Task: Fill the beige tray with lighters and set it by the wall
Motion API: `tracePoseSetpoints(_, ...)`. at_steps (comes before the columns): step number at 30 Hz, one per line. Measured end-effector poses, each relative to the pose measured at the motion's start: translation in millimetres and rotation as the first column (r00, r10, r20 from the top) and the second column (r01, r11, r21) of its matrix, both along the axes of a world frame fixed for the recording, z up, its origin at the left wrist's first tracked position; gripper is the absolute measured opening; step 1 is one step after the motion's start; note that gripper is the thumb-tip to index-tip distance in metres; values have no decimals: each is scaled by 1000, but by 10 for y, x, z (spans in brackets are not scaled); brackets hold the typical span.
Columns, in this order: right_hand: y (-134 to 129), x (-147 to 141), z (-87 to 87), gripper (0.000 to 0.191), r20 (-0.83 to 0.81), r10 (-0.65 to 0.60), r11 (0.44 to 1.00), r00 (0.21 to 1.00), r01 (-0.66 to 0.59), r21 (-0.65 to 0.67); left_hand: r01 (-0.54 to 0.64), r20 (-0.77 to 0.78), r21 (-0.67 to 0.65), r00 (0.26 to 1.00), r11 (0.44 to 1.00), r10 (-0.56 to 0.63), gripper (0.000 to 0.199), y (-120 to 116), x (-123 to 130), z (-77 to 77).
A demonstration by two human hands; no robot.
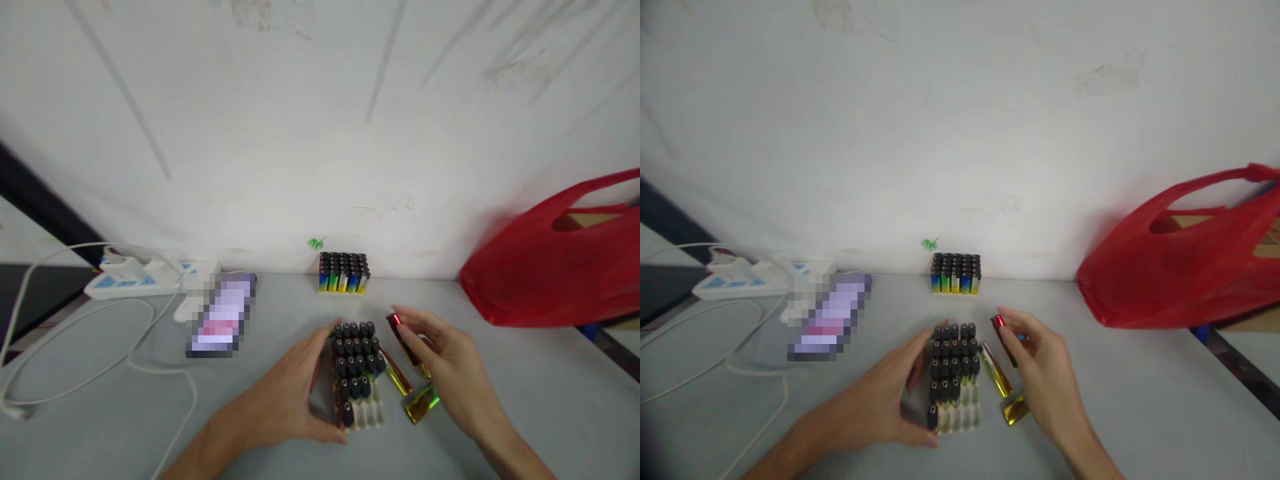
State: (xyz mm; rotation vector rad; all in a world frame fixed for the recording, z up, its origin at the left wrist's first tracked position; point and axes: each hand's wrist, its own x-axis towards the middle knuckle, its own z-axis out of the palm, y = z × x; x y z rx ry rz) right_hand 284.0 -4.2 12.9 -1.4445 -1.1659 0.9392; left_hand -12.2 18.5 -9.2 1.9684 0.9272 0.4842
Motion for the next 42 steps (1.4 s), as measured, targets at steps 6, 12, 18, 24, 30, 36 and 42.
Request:
tracePoseSetpoints(6, 136, 107, 379, 47, -717, -119, 908, 687, -217, -359, -8, -22, -11, 1000, 1000, 7, 148, -6, -5, 32)
tracePoseSetpoints(12, 138, 65, 419, 54, -768, -5, 915, 640, -307, -261, 2, 13, 8, 1000, 1000, -2, 144, -7, -15, -1)
tracePoseSetpoints(18, 49, 3, 326, 51, -701, 96, 959, 706, -255, -125, 6, 6, 15, 1000, 1000, -6, 145, 0, -26, -26)
tracePoseSetpoints(24, 29, -75, 318, 63, -774, 236, 911, 587, -412, -35, -6, -36, -19, 999, 1000, 5, 152, -3, -16, 14)
tracePoseSetpoints(30, -8, -175, 228, 64, -801, 254, 903, 542, -430, -4, -10, -18, -11, 1000, 1000, 10, 149, -21, -17, 21)
tracePoseSetpoints(36, 3, -144, 106, 62, -742, 264, 925, 616, -380, 13, -4, -5, -18, 1000, 1000, 3, 151, -18, -19, 26)
tracePoseSetpoints(42, 0, -128, 115, 55, -696, 312, 906, 647, -422, 14, 0, -14, -14, 1000, 1000, 0, 150, -16, -6, 36)
